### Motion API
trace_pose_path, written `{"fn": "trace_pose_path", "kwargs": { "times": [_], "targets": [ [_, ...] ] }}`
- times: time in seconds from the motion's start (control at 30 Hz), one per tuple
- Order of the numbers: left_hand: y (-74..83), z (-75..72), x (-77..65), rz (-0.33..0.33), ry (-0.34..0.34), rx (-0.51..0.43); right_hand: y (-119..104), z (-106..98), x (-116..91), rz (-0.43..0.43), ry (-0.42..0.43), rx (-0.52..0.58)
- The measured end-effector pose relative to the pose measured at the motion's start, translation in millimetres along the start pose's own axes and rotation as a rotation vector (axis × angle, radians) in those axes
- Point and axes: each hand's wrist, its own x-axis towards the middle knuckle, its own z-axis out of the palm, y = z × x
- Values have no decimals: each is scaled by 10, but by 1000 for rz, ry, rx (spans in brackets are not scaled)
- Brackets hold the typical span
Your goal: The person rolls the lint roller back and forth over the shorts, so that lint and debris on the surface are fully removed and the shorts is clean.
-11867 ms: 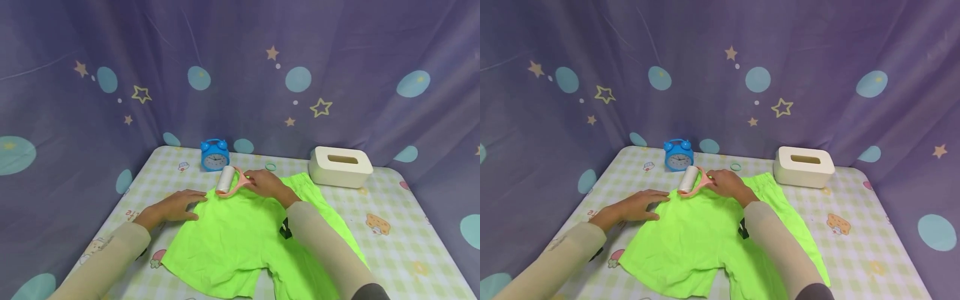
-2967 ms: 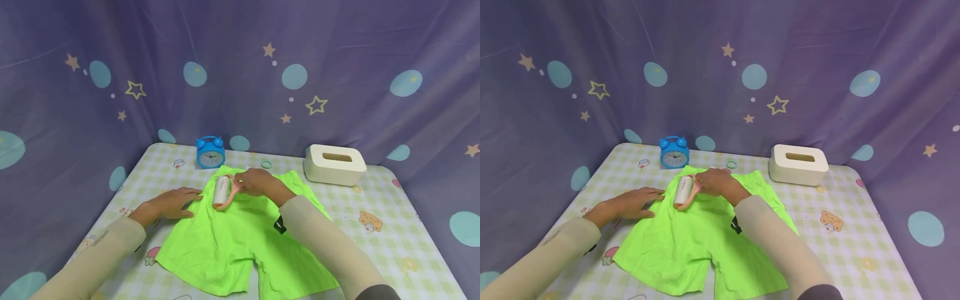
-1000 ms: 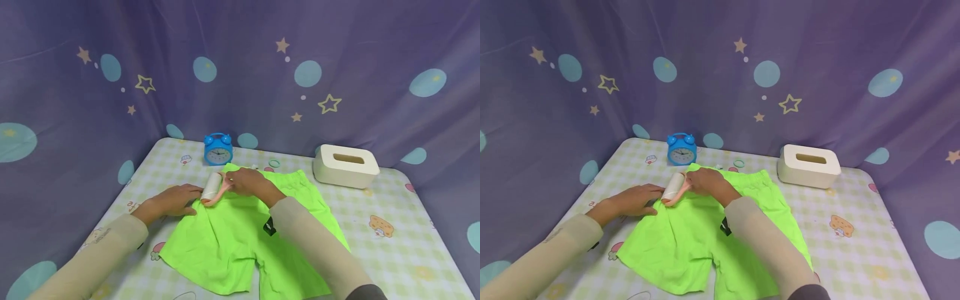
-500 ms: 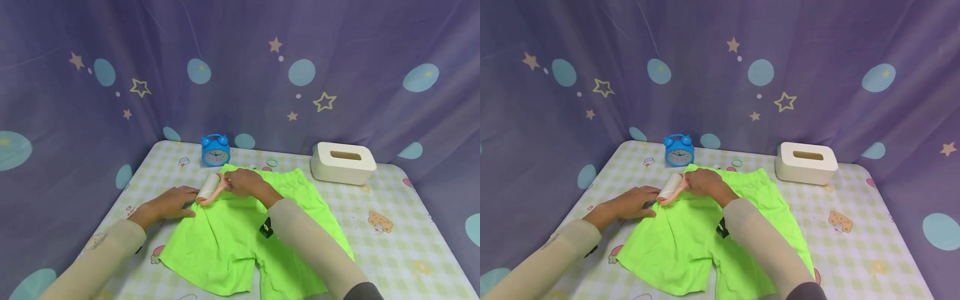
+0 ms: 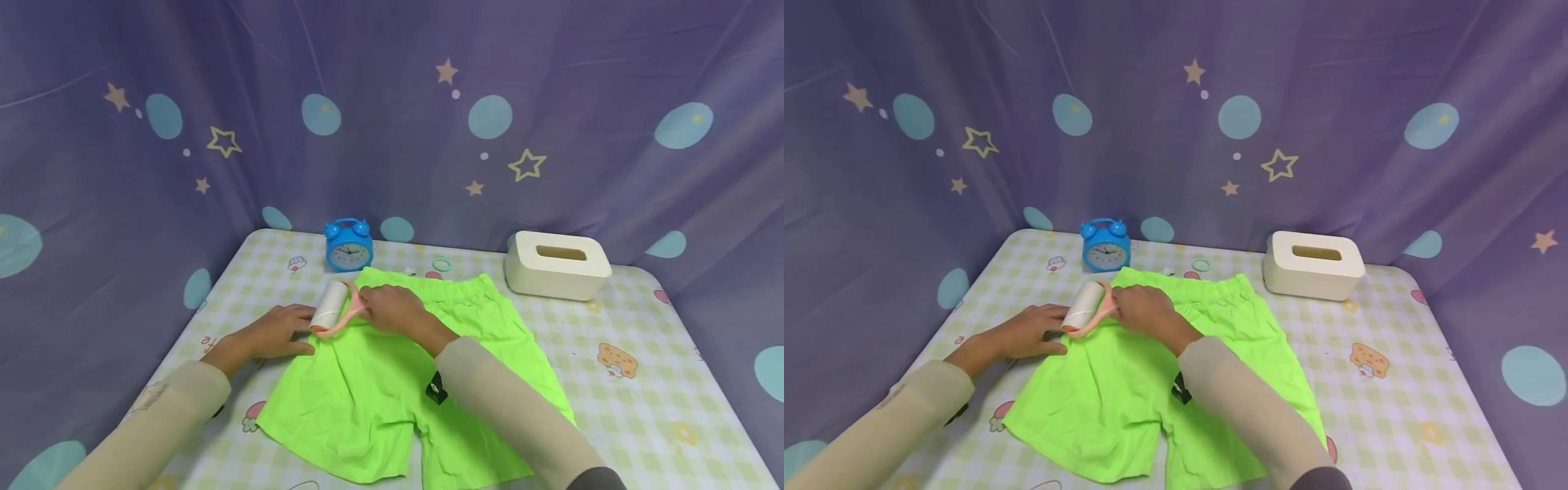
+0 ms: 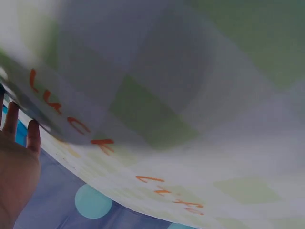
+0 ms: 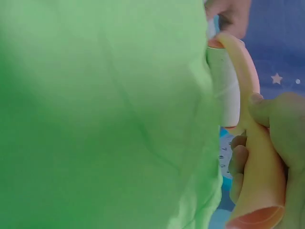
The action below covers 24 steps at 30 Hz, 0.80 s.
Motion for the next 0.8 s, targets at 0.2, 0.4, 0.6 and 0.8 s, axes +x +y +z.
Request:
{"fn": "trace_pose_path", "kwargs": {
  "times": [0.2,0.4,0.6,0.8],
  "targets": [
    [-5,-1,-4,-11,4,-12,9,67,-75,15,9,53],
    [29,-30,-3,-17,-28,-23,30,93,-135,25,-11,24],
    [99,-71,22,-22,-64,-16,71,106,-225,29,-2,28],
    [132,-103,32,-15,-73,12,174,72,-342,-4,37,49]
  ]
}}
